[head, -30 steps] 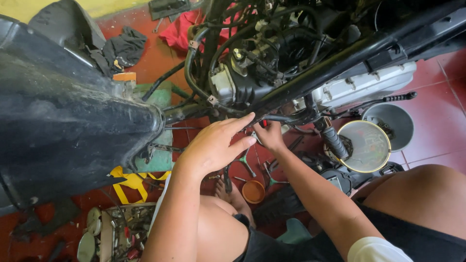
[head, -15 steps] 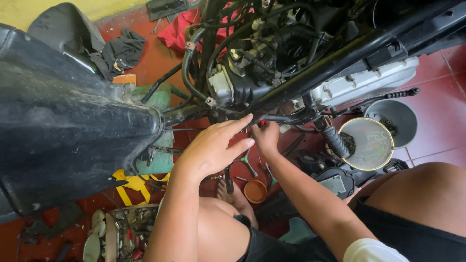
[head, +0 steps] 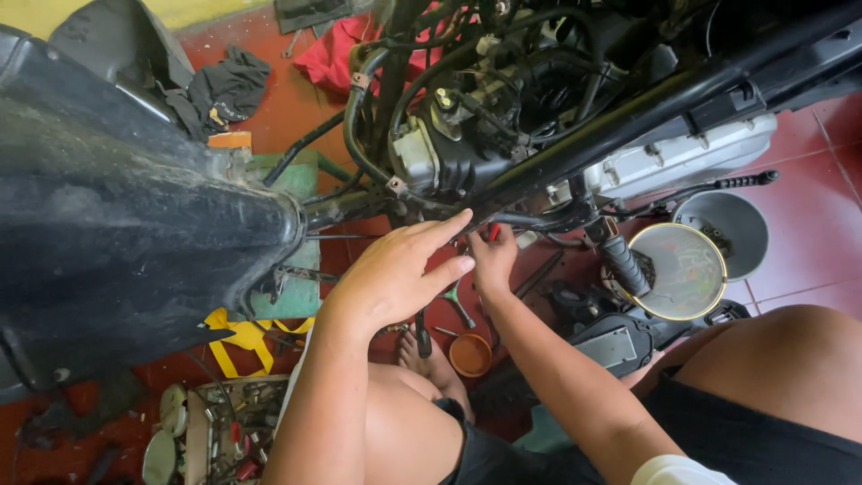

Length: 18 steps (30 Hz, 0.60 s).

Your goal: Cleaning the exterior of a motorcycle engine using a small brush to remove dirt and grime.

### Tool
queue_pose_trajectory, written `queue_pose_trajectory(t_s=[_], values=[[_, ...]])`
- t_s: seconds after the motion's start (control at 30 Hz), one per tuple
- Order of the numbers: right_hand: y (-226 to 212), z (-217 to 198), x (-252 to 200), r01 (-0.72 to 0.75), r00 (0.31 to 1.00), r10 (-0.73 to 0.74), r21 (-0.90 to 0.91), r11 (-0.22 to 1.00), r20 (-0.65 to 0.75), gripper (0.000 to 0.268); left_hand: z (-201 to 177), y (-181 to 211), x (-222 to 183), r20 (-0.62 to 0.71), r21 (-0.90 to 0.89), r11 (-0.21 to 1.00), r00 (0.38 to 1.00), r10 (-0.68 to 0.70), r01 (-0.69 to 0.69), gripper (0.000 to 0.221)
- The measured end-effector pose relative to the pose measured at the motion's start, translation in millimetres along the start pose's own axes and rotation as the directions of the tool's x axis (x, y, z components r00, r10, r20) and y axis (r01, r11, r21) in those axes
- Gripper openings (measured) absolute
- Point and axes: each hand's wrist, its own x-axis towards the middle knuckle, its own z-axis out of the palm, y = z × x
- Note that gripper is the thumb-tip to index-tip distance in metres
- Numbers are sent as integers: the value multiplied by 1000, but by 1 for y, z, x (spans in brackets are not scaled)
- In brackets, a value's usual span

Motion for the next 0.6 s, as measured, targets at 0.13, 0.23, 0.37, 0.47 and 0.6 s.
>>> queue_pose_trajectory(t_s=[0.13,0.23,0.37,0.47,0.6], values=[[-1,2,-2,-45,999,45,36,998,8,20,0,-1,-2,3,13,1000,1000,12,-12,60],[-10,0,-2,-20,1000,20,5,1000,5,17,-1,1,-3,4,10,1000,1000,4,-4,60],[-13,-8,-7,-18,999,17,6,1000,32,16,-2,1,-5,11,8,1000,1000,-8,8,61],[-33,-24,-10,39,987,-16,-137,990,162,20,1,-3,-5,9,18,999,1000,-28,27,62],[-93,-54,-43,2,956,36,-127,992,292,26,1,-4,-8,-7,18,1000,1000,-25,26,63]])
